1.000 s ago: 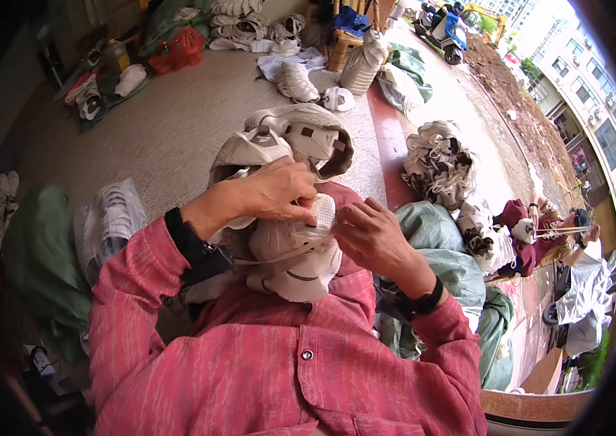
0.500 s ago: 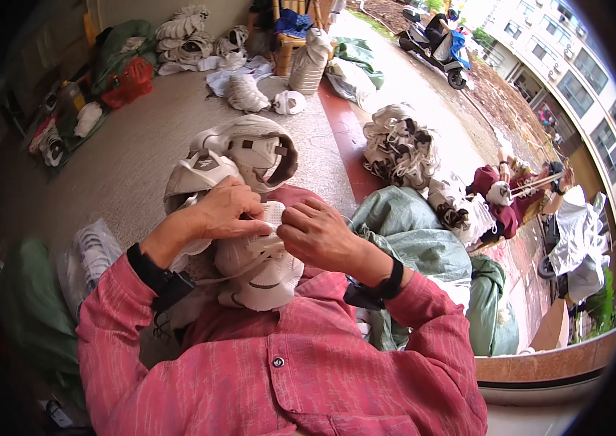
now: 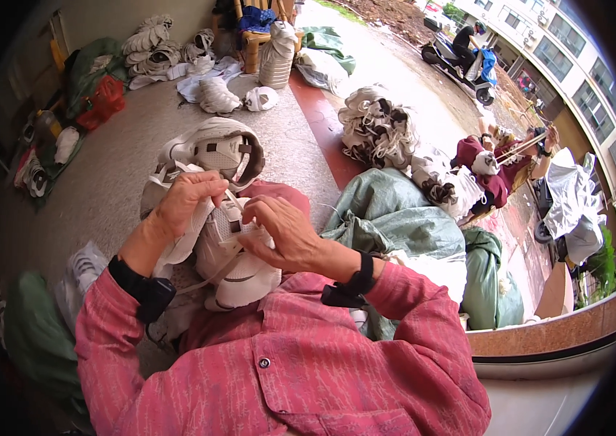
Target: The recorder is threading long white laces through the eyelets of cream-colored shoe uppers.
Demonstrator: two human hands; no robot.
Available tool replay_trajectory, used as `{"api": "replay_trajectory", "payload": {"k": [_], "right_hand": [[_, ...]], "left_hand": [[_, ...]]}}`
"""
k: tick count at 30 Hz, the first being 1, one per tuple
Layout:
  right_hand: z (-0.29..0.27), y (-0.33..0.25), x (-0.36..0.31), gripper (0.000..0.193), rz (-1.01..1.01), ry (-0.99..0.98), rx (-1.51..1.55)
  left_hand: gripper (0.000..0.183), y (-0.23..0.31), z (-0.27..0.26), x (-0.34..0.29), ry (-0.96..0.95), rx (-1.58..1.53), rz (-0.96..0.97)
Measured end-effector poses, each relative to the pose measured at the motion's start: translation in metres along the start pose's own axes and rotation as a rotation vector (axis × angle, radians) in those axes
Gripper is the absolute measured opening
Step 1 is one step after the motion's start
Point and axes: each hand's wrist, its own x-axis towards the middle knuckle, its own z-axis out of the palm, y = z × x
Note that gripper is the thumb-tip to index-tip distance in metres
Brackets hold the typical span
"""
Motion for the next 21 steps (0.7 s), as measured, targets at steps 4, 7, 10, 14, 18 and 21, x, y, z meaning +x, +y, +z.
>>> {"api": "replay_trajectory", "payload": {"k": [4,7,10,14,18,21], "right_hand": [[0.019,0.017,-0.002,0.014,0.108,0.074,0.166],[0.028,0.027,-0.005,0.013,0.147,0.18,0.236],[0.027,0.027,-0.004,0.018,0.434,0.173,0.629],[0.035,0.027,-0.003,0.022,0.299,0.14,0.486],[0.018,0.011,-0.003,0.024,0.441,0.093,0.765],[0.008,0.02,-0.014,0.027,0.492,0.199,1.011]], "left_hand": [[0.017,0.004,0.011,-0.002,0.015,0.235,0.113],[0.043,0.016,0.034,-0.025,0.347,0.985,0.599],[0.035,0.019,0.05,-0.057,0.311,1.203,0.614],[0.02,0.008,0.066,-0.065,0.064,1.129,0.48],[0.013,-0.007,0.064,-0.062,0.14,1.111,0.455],[0.019,0.001,0.073,-0.057,0.166,1.029,0.326]]}}
